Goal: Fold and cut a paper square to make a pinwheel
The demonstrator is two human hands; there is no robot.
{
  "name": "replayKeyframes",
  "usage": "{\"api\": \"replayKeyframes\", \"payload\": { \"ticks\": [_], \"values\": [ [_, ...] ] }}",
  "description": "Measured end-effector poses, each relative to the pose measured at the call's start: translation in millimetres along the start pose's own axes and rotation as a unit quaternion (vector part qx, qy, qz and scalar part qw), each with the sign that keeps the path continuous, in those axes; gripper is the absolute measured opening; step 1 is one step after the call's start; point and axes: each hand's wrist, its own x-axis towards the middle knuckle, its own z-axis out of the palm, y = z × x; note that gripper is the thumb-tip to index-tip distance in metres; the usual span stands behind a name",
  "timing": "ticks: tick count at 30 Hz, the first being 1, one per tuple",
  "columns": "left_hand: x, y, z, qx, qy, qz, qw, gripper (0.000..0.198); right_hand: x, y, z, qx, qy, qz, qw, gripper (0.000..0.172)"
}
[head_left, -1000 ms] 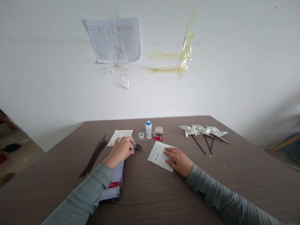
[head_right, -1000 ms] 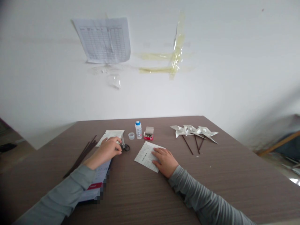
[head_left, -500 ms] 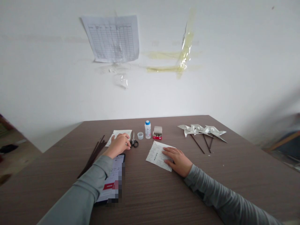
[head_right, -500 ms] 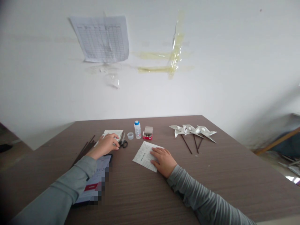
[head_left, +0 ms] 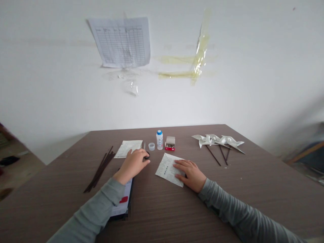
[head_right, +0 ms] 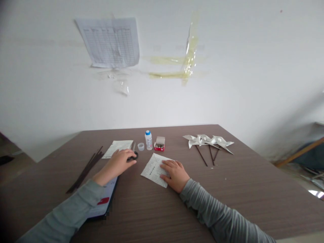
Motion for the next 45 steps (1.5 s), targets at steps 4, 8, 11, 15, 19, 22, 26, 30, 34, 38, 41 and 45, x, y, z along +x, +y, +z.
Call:
{"api": "replayKeyframes", "payload": {
  "ticks": [4,8,11,15,19,22,26,30,34,38,41,45],
  "values": [
    [-34,24,28.3,-0.033,0.018,0.079,0.996,0.039,-2,-9,4,-0.006,0.025,-0.025,0.999,0.045],
    [-59,42,66.4,-0.034,0.011,0.1,0.994,0.051,-4,-19,3,-0.003,0.03,-0.03,0.999,0.043],
    [-65,51,87.4,-0.035,0.035,0.08,0.996,0.051,-4,-24,-1,0.005,0.01,-0.025,1.0,0.046],
    [-64,57,97.3,0.001,0.02,0.066,0.998,0.052,-3,-25,-6,0.001,-0.01,-0.009,1.0,0.049],
    [-65,57,97.6,0.022,0.021,0.061,0.998,0.054,0,-20,-9,-0.01,-0.012,-0.003,1.0,0.052],
    [-67,55,95.9,0.024,0.049,0.068,0.996,0.055,0,-14,-11,-0.007,0.003,-0.016,1.0,0.048],
    [-65,53,86.5,0.008,0.058,0.061,0.996,0.052,-1,-8,-14,-0.012,0.021,-0.034,0.999,0.031],
    [-62,55,74.5,-0.013,0.025,0.039,0.999,0.054,-1,-5,-15,-0.025,0.021,-0.043,0.999,0.026],
    [-61,56,72.7,-0.022,0.011,0.026,0.999,0.048,-2,-5,-14,-0.017,0.028,-0.052,0.998,0.039],
    [-63,52,79.0,-0.016,0.009,0.04,0.999,0.048,-4,-6,-12,-0.003,0.009,-0.053,0.999,0.055],
    [-65,49,82.1,-0.012,0.016,0.047,0.999,0.048,-5,-7,-11,-0.003,0.013,-0.049,0.999,0.052],
    [-66,48,80.4,-0.013,0.002,0.043,0.999,0.049,-7,-6,-10,-0.006,0.026,-0.051,0.998,0.044]
  ]
}}
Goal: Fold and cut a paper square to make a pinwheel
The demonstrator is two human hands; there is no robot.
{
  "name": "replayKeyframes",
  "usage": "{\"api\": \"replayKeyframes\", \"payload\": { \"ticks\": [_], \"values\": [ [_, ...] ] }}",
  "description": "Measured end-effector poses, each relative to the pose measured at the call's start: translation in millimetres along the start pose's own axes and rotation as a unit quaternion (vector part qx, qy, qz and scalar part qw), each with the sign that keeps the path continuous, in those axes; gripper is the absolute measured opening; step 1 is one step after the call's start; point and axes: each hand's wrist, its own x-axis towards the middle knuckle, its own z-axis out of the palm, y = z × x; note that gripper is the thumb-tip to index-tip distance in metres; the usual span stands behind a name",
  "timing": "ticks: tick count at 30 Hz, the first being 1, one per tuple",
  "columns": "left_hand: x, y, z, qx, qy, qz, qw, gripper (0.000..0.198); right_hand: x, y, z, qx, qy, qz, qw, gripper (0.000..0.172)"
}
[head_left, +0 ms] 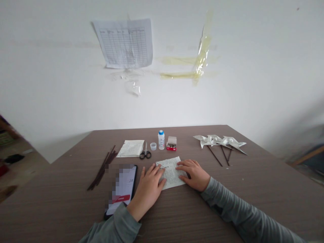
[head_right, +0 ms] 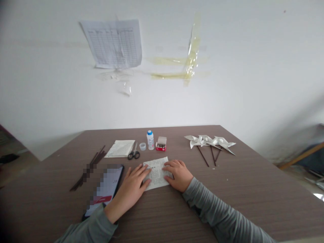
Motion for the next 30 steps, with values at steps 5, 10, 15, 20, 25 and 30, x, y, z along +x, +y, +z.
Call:
{"api": "replayKeyframes", "payload": {
  "ticks": [5,10,15,20,25,30],
  "values": [
    [0,1,-6.5,-0.022,-0.013,-0.006,1.0,0.05,1,13,7,0.022,0.006,-0.007,1.0,0.04],
    [-2,2,-15.7,-0.029,-0.042,-0.016,0.999,0.053,8,37,14,0.082,0.025,-0.04,0.995,0.026],
    [-4,-2,-21.1,-0.032,-0.058,-0.008,0.998,0.055,26,59,6,0.139,0.069,-0.054,0.986,0.027],
    [-5,-5,-22.2,-0.037,-0.035,-0.004,0.999,0.051,64,75,-7,0.111,0.095,-0.082,0.986,0.049],
    [-6,-7,-20.0,-0.025,-0.009,-0.01,1.0,0.049,115,70,-16,0.041,0.065,-0.082,0.994,0.065],
    [-7,-12,-21.9,0.022,0.0,-0.015,1.0,0.06,154,58,-8,0.005,0.05,-0.094,0.994,0.073]
  ]
}}
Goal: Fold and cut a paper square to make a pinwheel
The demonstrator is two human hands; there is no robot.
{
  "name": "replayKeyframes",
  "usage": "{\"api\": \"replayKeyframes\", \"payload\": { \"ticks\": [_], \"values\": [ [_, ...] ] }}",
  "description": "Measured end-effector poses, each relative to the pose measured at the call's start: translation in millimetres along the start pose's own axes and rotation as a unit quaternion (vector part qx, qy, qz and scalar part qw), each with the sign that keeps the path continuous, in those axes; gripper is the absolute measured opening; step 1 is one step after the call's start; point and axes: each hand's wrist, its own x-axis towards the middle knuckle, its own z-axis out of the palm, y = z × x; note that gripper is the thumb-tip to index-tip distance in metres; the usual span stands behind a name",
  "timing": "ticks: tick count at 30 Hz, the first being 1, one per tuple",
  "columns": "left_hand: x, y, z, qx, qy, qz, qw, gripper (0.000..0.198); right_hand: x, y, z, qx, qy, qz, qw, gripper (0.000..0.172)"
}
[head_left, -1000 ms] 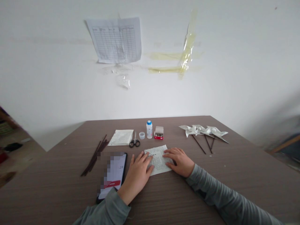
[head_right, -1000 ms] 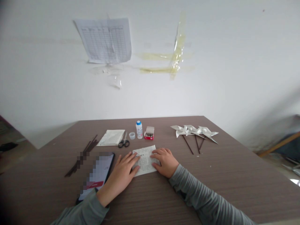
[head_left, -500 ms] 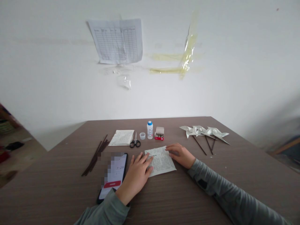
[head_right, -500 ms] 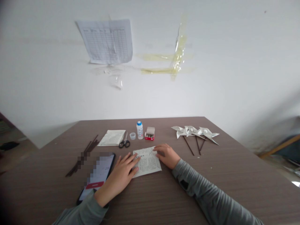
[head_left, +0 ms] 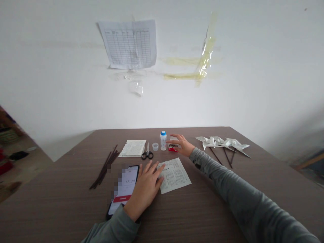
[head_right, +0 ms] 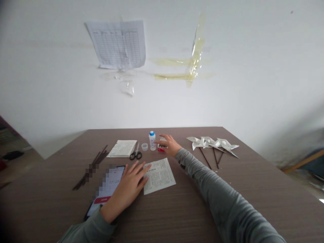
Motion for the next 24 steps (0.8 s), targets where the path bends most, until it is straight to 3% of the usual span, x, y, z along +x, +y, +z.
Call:
{"api": "replayKeyframes", "payload": {
  "ticks": [5,11,19,24],
  "values": [
    [-2,-3,-5.2,0.038,-0.026,-0.018,0.999,0.061,22,-9,15,-0.034,-0.03,0.019,0.999,0.081],
    [-1,-5,-7.7,0.023,-0.04,-0.032,0.998,0.06,30,-16,21,0.012,-0.073,0.05,0.996,0.09],
    [1,-3,-20.1,0.012,-0.068,-0.029,0.997,0.058,34,-10,38,0.078,-0.035,0.049,0.995,0.087],
    [0,-4,-19.3,0.003,-0.051,-0.024,0.998,0.055,33,-10,36,0.123,0.001,0.035,0.992,0.081]
  ]
}}
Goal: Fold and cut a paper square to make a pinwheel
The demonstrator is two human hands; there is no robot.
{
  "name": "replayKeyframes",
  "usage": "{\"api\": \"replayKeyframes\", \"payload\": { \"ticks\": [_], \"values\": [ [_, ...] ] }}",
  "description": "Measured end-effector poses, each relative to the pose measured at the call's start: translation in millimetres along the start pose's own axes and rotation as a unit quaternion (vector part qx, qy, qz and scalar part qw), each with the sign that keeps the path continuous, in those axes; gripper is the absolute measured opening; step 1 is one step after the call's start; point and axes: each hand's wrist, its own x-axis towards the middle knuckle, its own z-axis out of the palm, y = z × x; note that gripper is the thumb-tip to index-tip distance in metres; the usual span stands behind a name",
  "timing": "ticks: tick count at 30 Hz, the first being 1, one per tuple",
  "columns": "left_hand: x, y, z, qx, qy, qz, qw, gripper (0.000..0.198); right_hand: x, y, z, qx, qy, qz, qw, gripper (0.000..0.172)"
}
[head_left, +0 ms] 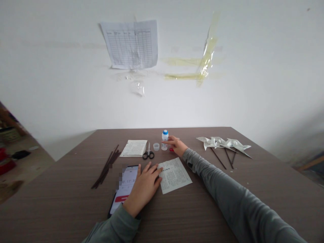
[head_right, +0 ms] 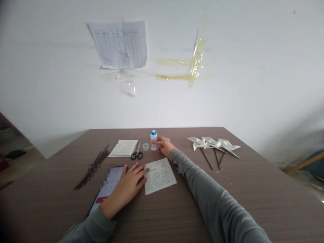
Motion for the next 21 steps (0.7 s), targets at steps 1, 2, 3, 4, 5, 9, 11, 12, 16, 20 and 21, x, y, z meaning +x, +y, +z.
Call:
{"api": "replayKeyframes", "payload": {
  "ticks": [1,2,3,4,5,9,11,12,16,20,21],
  "values": [
    [0,0,1.2,-0.001,0.007,0.001,1.0,0.055,-2,-1,-2,0.007,0.005,-0.005,1.0,0.079],
    [0,-1,2.5,-0.002,0.012,0.002,1.0,0.055,-5,-2,-4,0.012,0.01,-0.008,1.0,0.077],
    [0,-2,3.7,-0.003,0.015,0.002,1.0,0.055,-8,-3,-7,0.017,0.016,-0.012,1.0,0.075],
    [0,-2,5.0,-0.004,0.018,0.001,1.0,0.054,-13,-4,-10,0.021,0.023,-0.014,0.999,0.073],
    [0,-3,6.1,-0.006,0.02,0.002,1.0,0.053,-19,-6,-13,0.025,0.034,-0.016,0.999,0.071],
    [0,-3,9.7,-0.011,0.037,0.014,0.999,0.049,-50,-8,-25,0.043,0.093,-0.04,0.994,0.067],
    [0,-1,10.2,-0.009,0.04,0.011,0.999,0.048,-66,-9,-29,0.056,0.112,-0.038,0.991,0.067],
    [1,0,10.1,-0.009,0.038,0.007,0.999,0.047,-74,-10,-30,0.068,0.116,-0.036,0.99,0.066],
    [1,5,9.4,-0.012,0.025,-0.003,1.0,0.048,-100,-10,-31,0.107,0.136,-0.018,0.985,0.071],
    [0,8,12.5,-0.012,0.033,-0.009,0.999,0.048,-118,-10,-30,0.138,0.15,0.006,0.979,0.055],
    [0,8,13.6,-0.012,0.037,-0.011,0.999,0.047,-121,-10,-30,0.146,0.152,0.013,0.977,0.051]
  ]
}}
